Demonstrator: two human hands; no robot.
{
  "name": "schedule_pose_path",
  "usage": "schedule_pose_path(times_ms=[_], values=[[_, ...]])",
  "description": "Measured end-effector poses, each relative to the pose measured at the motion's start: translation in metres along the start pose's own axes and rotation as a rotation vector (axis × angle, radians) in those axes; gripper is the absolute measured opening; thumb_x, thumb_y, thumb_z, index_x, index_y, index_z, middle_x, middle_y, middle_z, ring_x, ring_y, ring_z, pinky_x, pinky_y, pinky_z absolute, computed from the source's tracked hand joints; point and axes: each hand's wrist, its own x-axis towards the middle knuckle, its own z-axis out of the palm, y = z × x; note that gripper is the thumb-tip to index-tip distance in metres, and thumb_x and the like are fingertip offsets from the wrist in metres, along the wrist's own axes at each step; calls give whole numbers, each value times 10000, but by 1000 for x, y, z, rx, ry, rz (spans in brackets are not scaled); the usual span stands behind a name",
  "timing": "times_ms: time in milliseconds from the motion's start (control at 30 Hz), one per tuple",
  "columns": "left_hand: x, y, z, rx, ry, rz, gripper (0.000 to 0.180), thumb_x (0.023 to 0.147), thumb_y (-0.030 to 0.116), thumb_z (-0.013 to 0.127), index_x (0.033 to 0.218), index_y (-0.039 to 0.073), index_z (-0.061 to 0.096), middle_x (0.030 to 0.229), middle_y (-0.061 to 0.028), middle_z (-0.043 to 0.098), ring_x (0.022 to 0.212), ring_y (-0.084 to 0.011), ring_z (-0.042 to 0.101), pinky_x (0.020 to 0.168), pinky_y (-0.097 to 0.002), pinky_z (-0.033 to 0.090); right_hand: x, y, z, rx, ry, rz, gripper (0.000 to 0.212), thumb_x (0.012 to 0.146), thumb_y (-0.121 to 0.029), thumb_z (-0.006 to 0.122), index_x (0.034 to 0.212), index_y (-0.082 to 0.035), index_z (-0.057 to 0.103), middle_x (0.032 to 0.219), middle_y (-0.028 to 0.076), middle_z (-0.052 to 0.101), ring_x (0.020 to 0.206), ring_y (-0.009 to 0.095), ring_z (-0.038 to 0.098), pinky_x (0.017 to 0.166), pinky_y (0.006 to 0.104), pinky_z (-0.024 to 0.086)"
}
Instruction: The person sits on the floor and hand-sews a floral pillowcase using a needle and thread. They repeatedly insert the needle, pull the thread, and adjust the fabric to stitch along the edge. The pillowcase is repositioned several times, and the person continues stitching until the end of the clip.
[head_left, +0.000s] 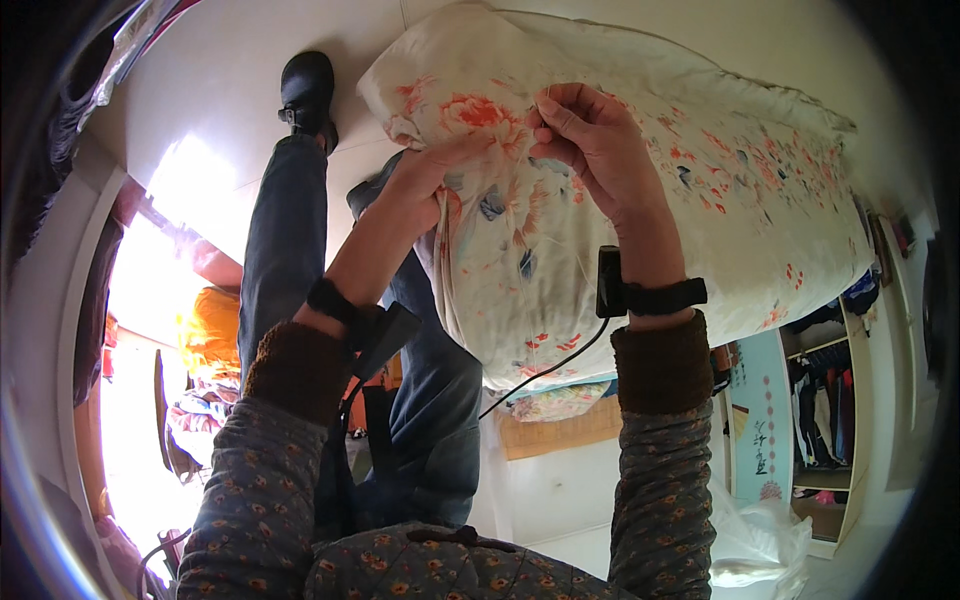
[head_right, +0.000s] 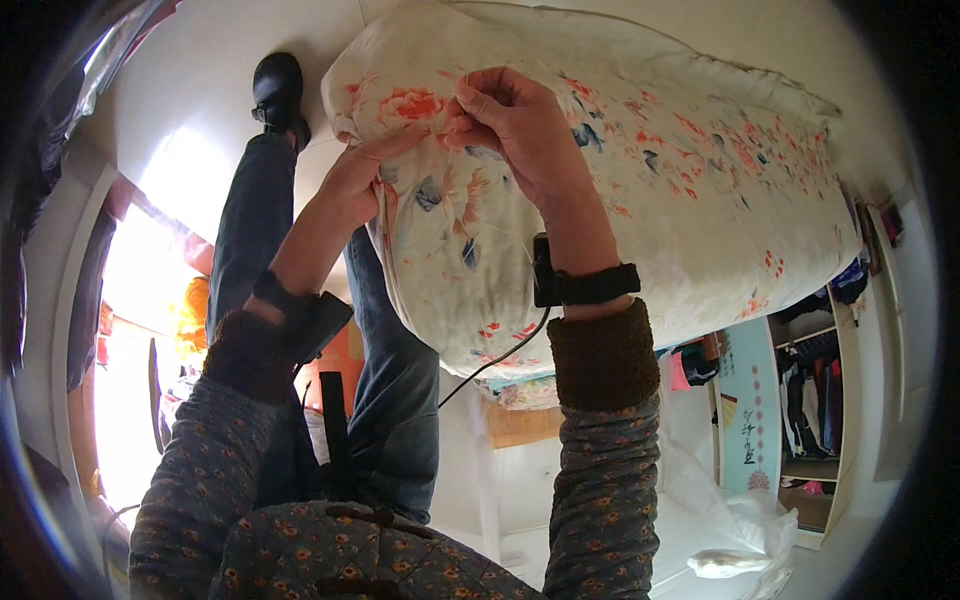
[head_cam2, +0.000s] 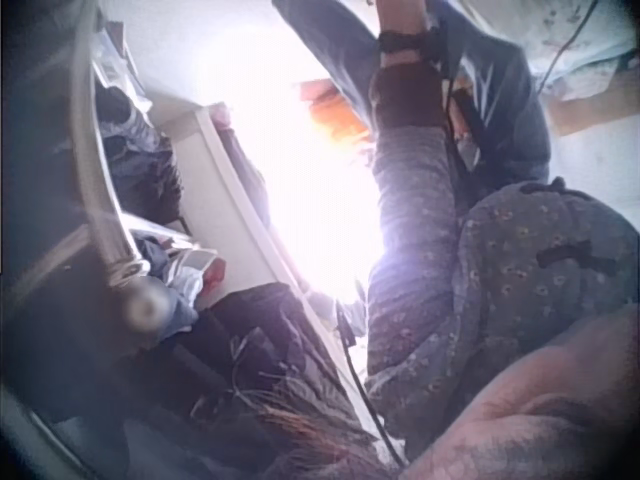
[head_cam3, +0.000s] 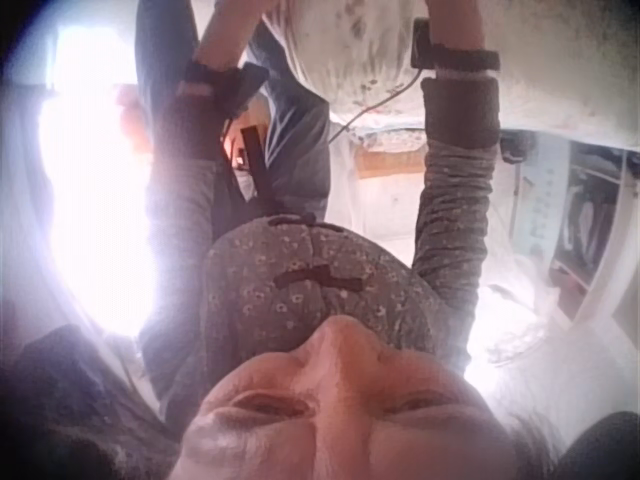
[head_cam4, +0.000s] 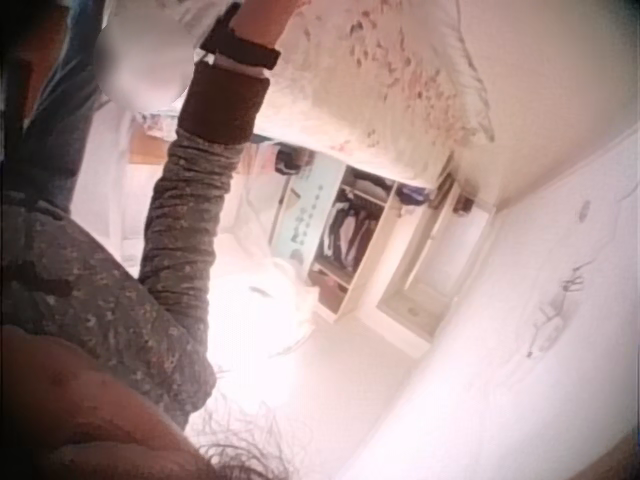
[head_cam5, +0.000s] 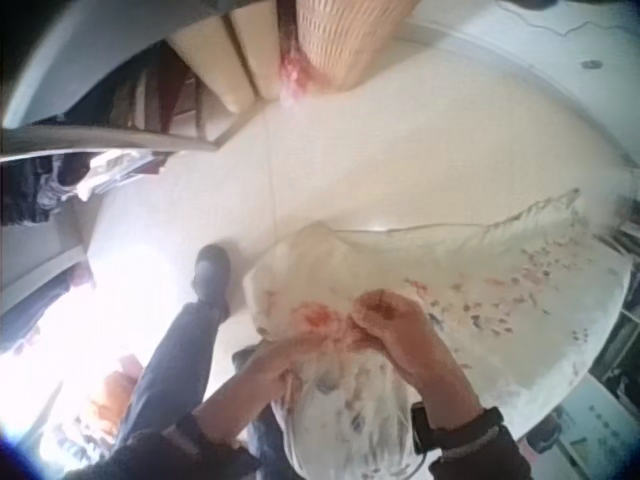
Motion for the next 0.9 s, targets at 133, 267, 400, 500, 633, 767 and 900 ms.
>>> schedule_pose_path(times_ms=[133,267,400,500,633,767,900], values=[[0,0,4,-45,-48,34,373,847,143,679,1183,26,565,1117,-111,638,989,-245,633,864,-426,528,9,0,2,18,49,3,184,934,-187,581,1049,-46,559,834,102,641,702,154,644,704,282,573],[2,0,3,-78,3,-9,388,833,127,697,1184,29,564,1120,-107,634,989,-246,631,872,-431,528,23,-30,6,60,97,-263,160,939,-160,562,1027,-29,535,848,141,655,717,221,672,810,361,575],[2,0,-2,-71,15,27,395,828,120,707,1185,28,562,1138,-117,624,1003,-250,626,877,-433,527,-4,-53,-17,167,337,-753,119,949,-137,538,1026,-53,505,754,107,628,673,206,650,669,317,547],[6,-3,-2,-60,3,72,391,840,119,697,1192,26,555,1144,-118,621,1013,-249,621,877,-428,527,-39,-17,-20,17,377,-453,81,949,-131,538,1005,-88,498,678,60,583,551,131,549,507,227,426],[6,-4,-1,-79,12,110,366,856,109,676,1191,27,554,1144,-107,620,1013,-241,618,877,-405,525,-61,51,-8,-35,231,43,43,928,-82,539,952,-59,565,614,-2,534,471,51,465,431,204,362],[3,-3,-1,-35,30,103,354,853,103,676,1179,26,562,1140,-101,622,1017,-235,617,883,-383,518,-56,77,2,1,175,76,128,912,-119,588,874,3,591,662,5,578,503,47,484,461,210,391],[-1,-1,1,-4,7,136,360,847,96,679,1181,28,563,1139,-99,623,1021,-230,615,888,-375,513,-54,83,6,-70,183,5,140,913,-130,587,904,9,603,680,12,591,521,50,487,478,214,398]])
